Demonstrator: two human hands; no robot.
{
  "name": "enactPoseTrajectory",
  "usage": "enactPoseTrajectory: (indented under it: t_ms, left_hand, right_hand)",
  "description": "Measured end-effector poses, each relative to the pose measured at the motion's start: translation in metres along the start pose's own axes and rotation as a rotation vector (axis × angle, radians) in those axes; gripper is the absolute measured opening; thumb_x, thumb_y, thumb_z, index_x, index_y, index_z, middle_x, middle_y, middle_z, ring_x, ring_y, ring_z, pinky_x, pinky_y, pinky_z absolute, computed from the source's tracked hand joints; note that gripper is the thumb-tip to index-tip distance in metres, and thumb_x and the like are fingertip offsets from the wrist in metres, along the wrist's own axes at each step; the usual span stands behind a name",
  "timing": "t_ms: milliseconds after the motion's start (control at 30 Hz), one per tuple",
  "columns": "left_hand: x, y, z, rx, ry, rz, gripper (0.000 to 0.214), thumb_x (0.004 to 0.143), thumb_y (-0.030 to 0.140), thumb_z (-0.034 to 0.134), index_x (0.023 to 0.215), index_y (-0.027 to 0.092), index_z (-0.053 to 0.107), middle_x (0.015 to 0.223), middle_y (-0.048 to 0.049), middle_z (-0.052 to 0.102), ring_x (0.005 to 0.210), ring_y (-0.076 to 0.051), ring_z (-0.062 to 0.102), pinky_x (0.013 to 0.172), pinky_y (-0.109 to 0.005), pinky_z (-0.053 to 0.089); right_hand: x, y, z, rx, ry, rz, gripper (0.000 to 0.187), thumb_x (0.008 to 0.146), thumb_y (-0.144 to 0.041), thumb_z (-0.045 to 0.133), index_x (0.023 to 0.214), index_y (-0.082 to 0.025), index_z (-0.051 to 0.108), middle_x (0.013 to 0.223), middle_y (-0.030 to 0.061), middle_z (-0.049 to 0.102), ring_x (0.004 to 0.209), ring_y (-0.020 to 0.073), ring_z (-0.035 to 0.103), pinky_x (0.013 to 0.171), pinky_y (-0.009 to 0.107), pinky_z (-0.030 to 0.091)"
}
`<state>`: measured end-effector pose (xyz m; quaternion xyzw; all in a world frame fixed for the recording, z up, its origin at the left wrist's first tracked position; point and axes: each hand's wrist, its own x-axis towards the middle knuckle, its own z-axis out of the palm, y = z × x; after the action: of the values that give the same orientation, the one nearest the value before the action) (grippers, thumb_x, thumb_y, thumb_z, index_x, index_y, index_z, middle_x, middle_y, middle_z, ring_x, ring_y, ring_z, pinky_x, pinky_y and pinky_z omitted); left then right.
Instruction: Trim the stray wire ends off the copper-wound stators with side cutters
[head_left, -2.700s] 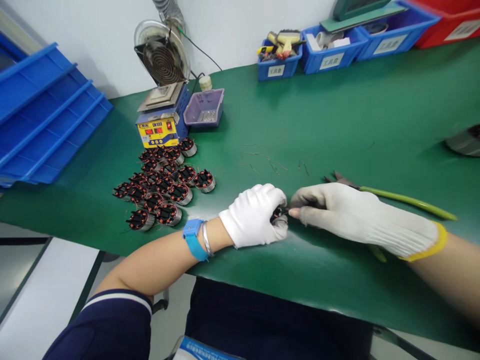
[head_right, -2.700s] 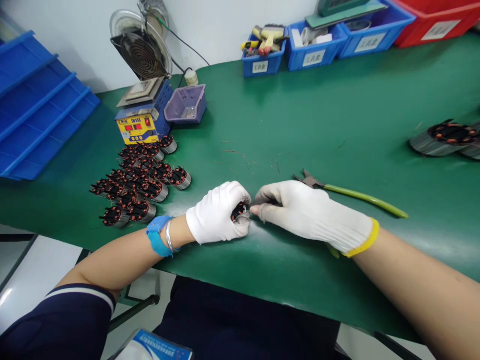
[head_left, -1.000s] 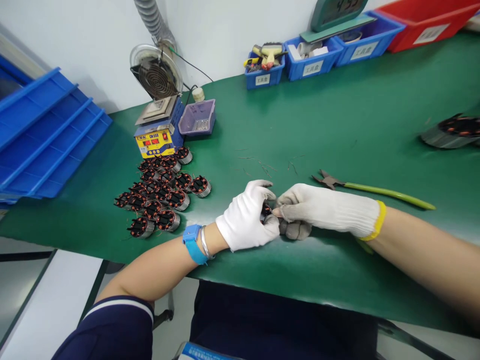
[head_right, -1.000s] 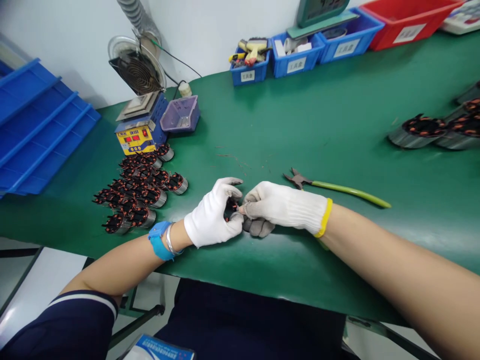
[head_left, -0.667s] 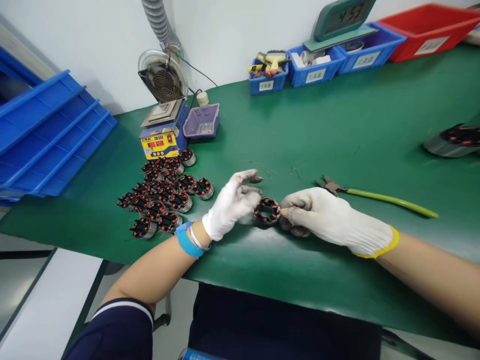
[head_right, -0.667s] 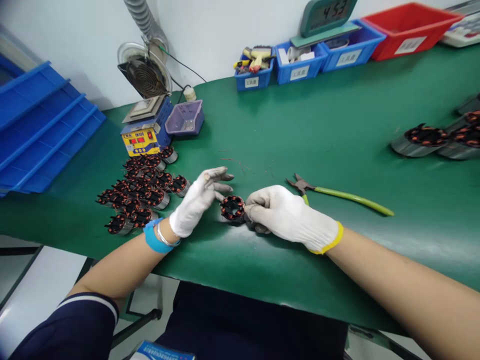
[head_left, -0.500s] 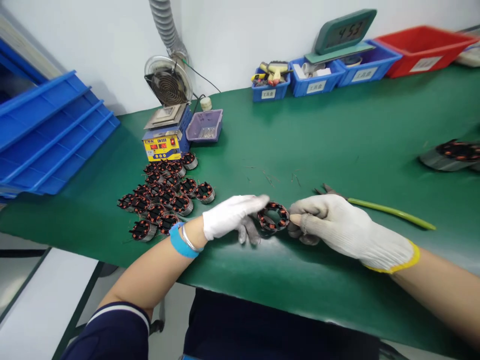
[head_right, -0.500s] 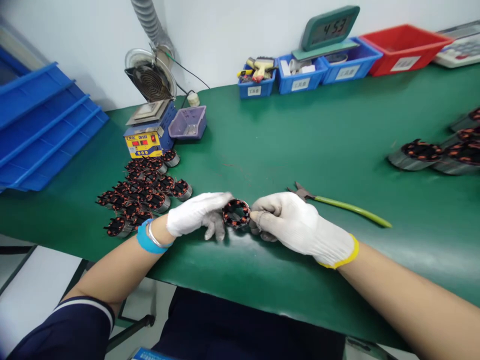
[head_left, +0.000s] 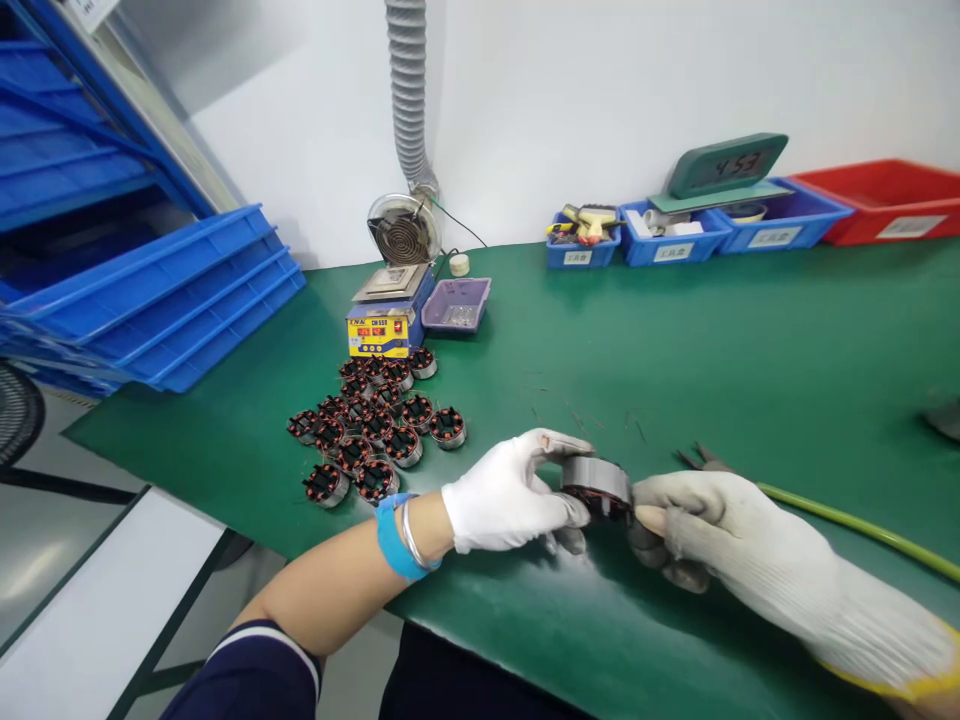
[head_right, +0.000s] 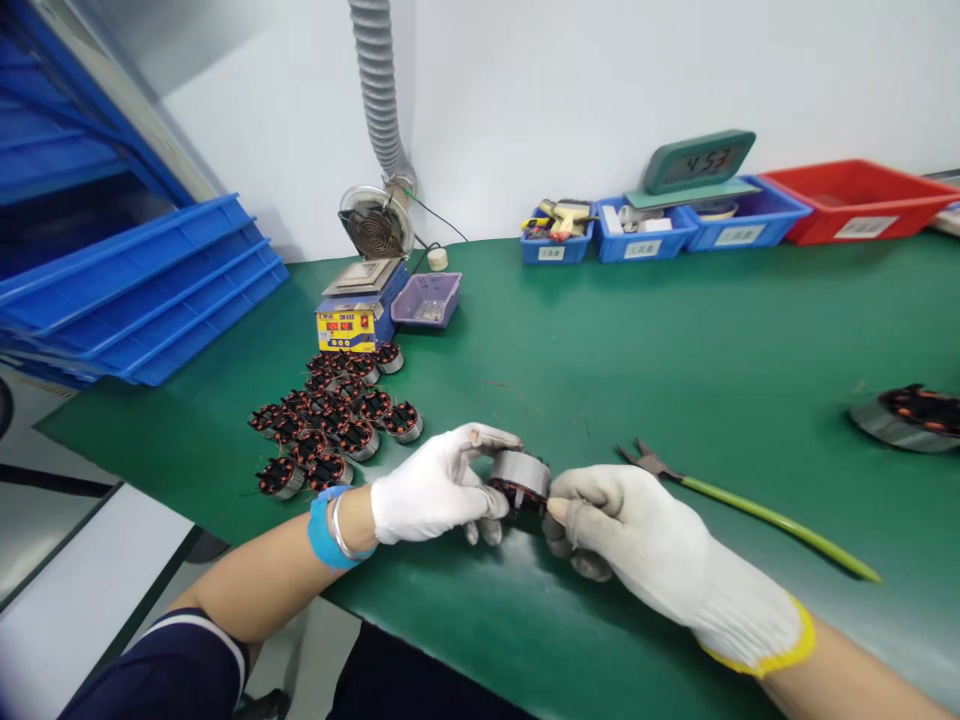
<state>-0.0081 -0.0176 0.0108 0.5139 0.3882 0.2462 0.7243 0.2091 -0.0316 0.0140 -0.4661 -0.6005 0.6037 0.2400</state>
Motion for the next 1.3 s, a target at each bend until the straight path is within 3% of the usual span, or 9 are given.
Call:
enactPoseTrajectory:
  t_ms: [200, 333, 467, 600, 733, 867, 967, 1133, 1300]
  left_hand:
    - [-0.008, -0.003, -0.001, 0.377, -0.051, 0.719, 0.056, 0.067, 0.026, 0.087, 0.112, 0.023, 0.054, 0.126, -0.0137, 0.063, 0.111, -0.029, 0.070, 0.103, -0.049, 0.056]
    - [-0.010, -0.005, -0.002, 0.673, 0.024, 1.156, 0.032, 0.076, 0.026, 0.081, 0.075, 0.022, 0.049, 0.131, -0.0102, 0.064, 0.111, -0.026, 0.069, 0.100, -0.043, 0.056]
    - [-0.002, -0.007, -0.006, 0.201, 0.249, 0.523, 0.042, 0.093, 0.061, 0.058, 0.088, 0.019, 0.056, 0.112, -0.0141, 0.070, 0.095, -0.026, 0.074, 0.085, -0.044, 0.062]
    - [0.010, -0.008, -0.010, -0.101, -0.365, -0.293, 0.077, 0.079, 0.082, 0.060, 0.114, 0.013, 0.058, 0.088, -0.0119, 0.069, 0.061, -0.026, 0.071, 0.053, -0.039, 0.060]
    - [0.004, -0.007, -0.006, -0.017, -0.206, 0.168, 0.074, 0.071, 0.043, 0.088, 0.131, 0.022, 0.051, 0.106, -0.0089, 0.068, 0.087, -0.026, 0.076, 0.072, -0.036, 0.064]
    - [-0.009, 0.001, 0.002, 0.569, -0.203, 0.782, 0.032, 0.070, 0.034, 0.087, 0.082, 0.023, 0.060, 0.118, -0.0100, 0.069, 0.107, -0.025, 0.072, 0.100, -0.040, 0.057]
    - [-0.013, 0.001, 0.005, 0.796, -0.092, 0.814, 0.044, 0.073, 0.037, 0.084, 0.064, 0.023, 0.043, 0.101, -0.0075, 0.072, 0.094, -0.022, 0.072, 0.090, -0.037, 0.061]
    - [-0.003, -0.009, 0.000, 0.834, 0.097, 0.521, 0.044, 0.074, 0.038, 0.085, 0.107, 0.019, 0.061, 0.097, -0.0060, 0.073, 0.087, -0.022, 0.074, 0.087, -0.038, 0.062]
    - [0.011, -0.017, -0.004, 1.141, 0.409, 0.978, 0.030, 0.081, 0.030, 0.069, 0.108, 0.019, 0.061, 0.109, -0.0103, 0.074, 0.100, -0.027, 0.073, 0.100, -0.049, 0.055]
  right_hand:
    - [-0.004, -0.005, -0.005, 0.086, 0.034, 0.039, 0.070, 0.063, -0.087, 0.070, 0.061, -0.019, 0.054, 0.054, 0.0043, 0.055, 0.041, 0.0111, 0.043, 0.039, 0.025, 0.035]
    - [-0.007, -0.012, -0.004, 0.087, 0.025, 0.043, 0.075, 0.057, -0.092, 0.068, 0.060, -0.019, 0.055, 0.051, 0.0028, 0.052, 0.040, 0.0114, 0.042, 0.039, 0.026, 0.034]
    - [-0.009, -0.007, -0.004, -0.141, 0.003, -0.051, 0.067, 0.075, -0.086, 0.058, 0.062, -0.020, 0.057, 0.057, 0.0054, 0.056, 0.047, 0.0141, 0.048, 0.043, 0.027, 0.039]
    - [-0.006, 0.006, -0.006, -0.391, 0.014, -0.161, 0.058, 0.088, -0.070, 0.049, 0.058, -0.021, 0.052, 0.055, 0.0044, 0.053, 0.050, 0.0144, 0.047, 0.046, 0.027, 0.038]
    - [-0.004, 0.004, -0.003, -0.162, -0.050, -0.020, 0.059, 0.081, -0.075, 0.056, 0.063, -0.019, 0.056, 0.059, 0.0053, 0.057, 0.047, 0.0142, 0.050, 0.045, 0.027, 0.040]
    - [-0.007, -0.007, 0.001, 0.070, -0.095, 0.030, 0.065, 0.067, -0.082, 0.068, 0.061, -0.019, 0.053, 0.054, 0.0030, 0.055, 0.042, 0.0118, 0.046, 0.040, 0.025, 0.035]
    - [-0.011, -0.007, 0.000, -0.014, -0.110, -0.028, 0.064, 0.072, -0.081, 0.065, 0.060, -0.019, 0.055, 0.053, 0.0027, 0.054, 0.044, 0.0124, 0.046, 0.041, 0.025, 0.036]
    - [-0.007, 0.002, -0.001, -0.269, 0.018, -0.111, 0.051, 0.082, -0.065, 0.059, 0.057, -0.020, 0.054, 0.053, 0.0037, 0.054, 0.047, 0.0131, 0.046, 0.044, 0.025, 0.037]
    - [0.007, 0.001, 0.009, 0.117, 0.010, 0.077, 0.048, 0.070, -0.066, 0.062, 0.056, -0.021, 0.049, 0.049, 0.0028, 0.051, 0.038, 0.0116, 0.040, 0.037, 0.026, 0.031]
